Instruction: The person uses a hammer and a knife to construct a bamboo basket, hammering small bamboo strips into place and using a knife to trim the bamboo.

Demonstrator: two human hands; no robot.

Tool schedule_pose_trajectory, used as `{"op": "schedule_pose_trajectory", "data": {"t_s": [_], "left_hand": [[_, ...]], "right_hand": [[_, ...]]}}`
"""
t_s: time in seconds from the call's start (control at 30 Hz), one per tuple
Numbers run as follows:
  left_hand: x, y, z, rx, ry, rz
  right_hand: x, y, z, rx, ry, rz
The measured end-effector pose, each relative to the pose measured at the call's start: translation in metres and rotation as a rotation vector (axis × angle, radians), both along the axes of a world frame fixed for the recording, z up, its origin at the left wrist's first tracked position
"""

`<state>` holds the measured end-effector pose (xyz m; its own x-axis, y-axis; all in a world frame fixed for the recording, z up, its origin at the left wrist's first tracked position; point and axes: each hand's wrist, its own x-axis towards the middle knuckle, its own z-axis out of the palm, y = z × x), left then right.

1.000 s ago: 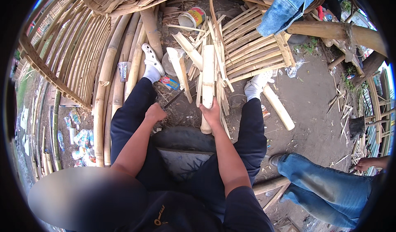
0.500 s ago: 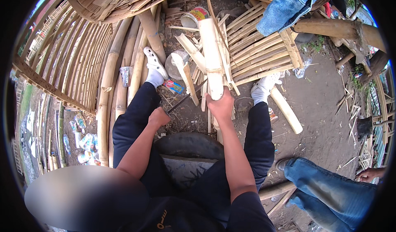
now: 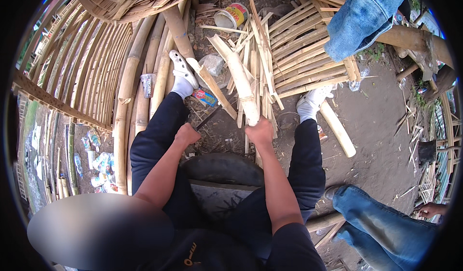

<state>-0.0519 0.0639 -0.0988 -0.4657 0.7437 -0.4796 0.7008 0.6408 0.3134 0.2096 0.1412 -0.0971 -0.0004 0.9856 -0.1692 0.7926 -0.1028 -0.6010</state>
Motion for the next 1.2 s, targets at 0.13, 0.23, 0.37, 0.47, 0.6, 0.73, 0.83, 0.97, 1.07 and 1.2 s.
{"op": "schedule_pose_trajectory", "data": {"t_s": [0.13,0.23,0.37,0.47,0.6,0.73,0.83,0.97,1.07,1.2], "left_hand": [[0.010,0.008,0.006,-0.016,-0.016,-0.026],[0.007,0.006,0.000,-0.013,-0.022,-0.039],[0.003,0.000,-0.001,-0.058,0.000,-0.040],[0.002,-0.001,0.002,-0.058,0.005,-0.028],[0.025,0.000,0.009,-0.074,0.046,-0.142],[0.008,-0.002,0.006,-0.093,0.033,-0.089],[0.008,0.000,-0.002,-0.079,-0.053,0.007],[0.020,0.001,-0.001,-0.033,-0.041,0.002],[0.020,0.002,-0.002,-0.040,-0.040,0.000],[0.011,0.001,-0.014,-0.034,-0.038,0.010]], "right_hand": [[0.013,-0.001,-0.015,-0.039,-0.120,-0.001],[0.010,-0.005,-0.008,-0.019,-0.118,-0.013],[-0.003,0.006,0.058,0.448,0.331,-0.055],[-0.014,0.005,0.074,0.648,0.680,-0.094],[0.024,-0.005,-0.034,-0.111,-0.241,0.065],[0.005,-0.015,-0.006,-0.167,-0.139,0.057],[0.003,-0.011,0.020,-0.070,-0.073,0.032],[0.016,-0.006,0.001,-0.051,-0.120,0.023],[0.022,-0.009,-0.018,-0.188,-0.203,0.020],[0.013,0.000,0.012,0.141,-0.042,0.018]]}}
